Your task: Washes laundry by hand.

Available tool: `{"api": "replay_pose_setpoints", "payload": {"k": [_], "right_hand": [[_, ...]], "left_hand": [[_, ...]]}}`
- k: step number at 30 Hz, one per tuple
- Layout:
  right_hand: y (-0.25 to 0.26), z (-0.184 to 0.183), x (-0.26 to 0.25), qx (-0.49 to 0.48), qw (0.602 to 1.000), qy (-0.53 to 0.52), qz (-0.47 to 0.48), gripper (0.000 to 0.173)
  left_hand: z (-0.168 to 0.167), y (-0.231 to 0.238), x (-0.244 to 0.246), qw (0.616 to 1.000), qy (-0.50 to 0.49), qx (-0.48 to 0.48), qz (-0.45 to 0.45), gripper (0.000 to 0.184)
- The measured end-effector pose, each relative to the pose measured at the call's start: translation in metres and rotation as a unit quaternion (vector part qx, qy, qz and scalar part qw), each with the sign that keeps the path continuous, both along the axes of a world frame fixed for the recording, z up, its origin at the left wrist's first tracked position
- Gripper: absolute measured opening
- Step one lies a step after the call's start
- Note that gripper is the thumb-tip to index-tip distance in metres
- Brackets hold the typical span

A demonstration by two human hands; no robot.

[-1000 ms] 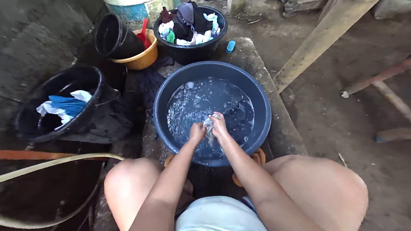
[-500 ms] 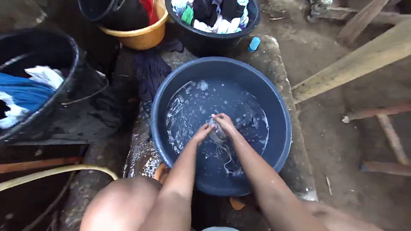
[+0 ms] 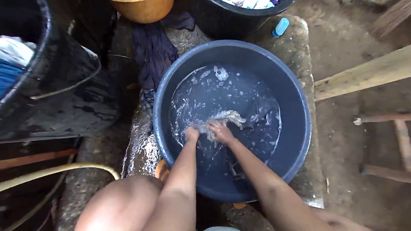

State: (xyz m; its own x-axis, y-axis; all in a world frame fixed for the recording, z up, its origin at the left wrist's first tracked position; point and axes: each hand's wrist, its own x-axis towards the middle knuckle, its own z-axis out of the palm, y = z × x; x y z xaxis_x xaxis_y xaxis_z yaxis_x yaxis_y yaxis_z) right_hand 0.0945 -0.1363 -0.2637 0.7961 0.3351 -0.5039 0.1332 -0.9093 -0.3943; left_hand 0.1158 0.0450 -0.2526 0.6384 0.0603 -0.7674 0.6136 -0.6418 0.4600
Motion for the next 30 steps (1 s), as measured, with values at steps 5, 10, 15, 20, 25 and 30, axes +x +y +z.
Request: {"api": "replay_pose_setpoints", "payload": {"k": [5, 10, 15, 20, 25, 30], "right_hand": [[0.023, 0.002, -0.04, -0.053, 0.978, -0.04, -0.196, 0.054], [0.028, 0.019, -0.092, -0.02, 0.974, 0.18, -0.135, 0.058], [-0.004, 0.017, -0.077, 0.145, 0.971, 0.107, -0.158, 0.07], [-0.018, 0.158, -0.061, 0.332, 0.914, 0.059, -0.223, 0.046], [-0.041, 0.24, -0.032, 0.134, 0.983, -0.102, -0.074, 0.041], [-0.086, 0.361, 0.023, -0.02, 0.919, -0.394, 0.001, 0.029]], "left_hand": [[-0.005, 0.009, -0.018, 0.963, -0.186, 0.004, -0.194, 0.032], [0.028, -0.012, -0.048, 0.83, -0.005, 0.019, -0.557, 0.039], [0.06, -0.021, -0.05, 0.893, -0.051, -0.123, -0.429, 0.031], [0.242, -0.034, -0.009, 0.874, -0.25, -0.229, -0.348, 0.024], [0.397, -0.003, 0.028, 0.753, -0.469, -0.317, -0.335, 0.007], [0.499, 0.037, 0.046, 0.712, -0.527, -0.258, -0.386, 0.018]]}}
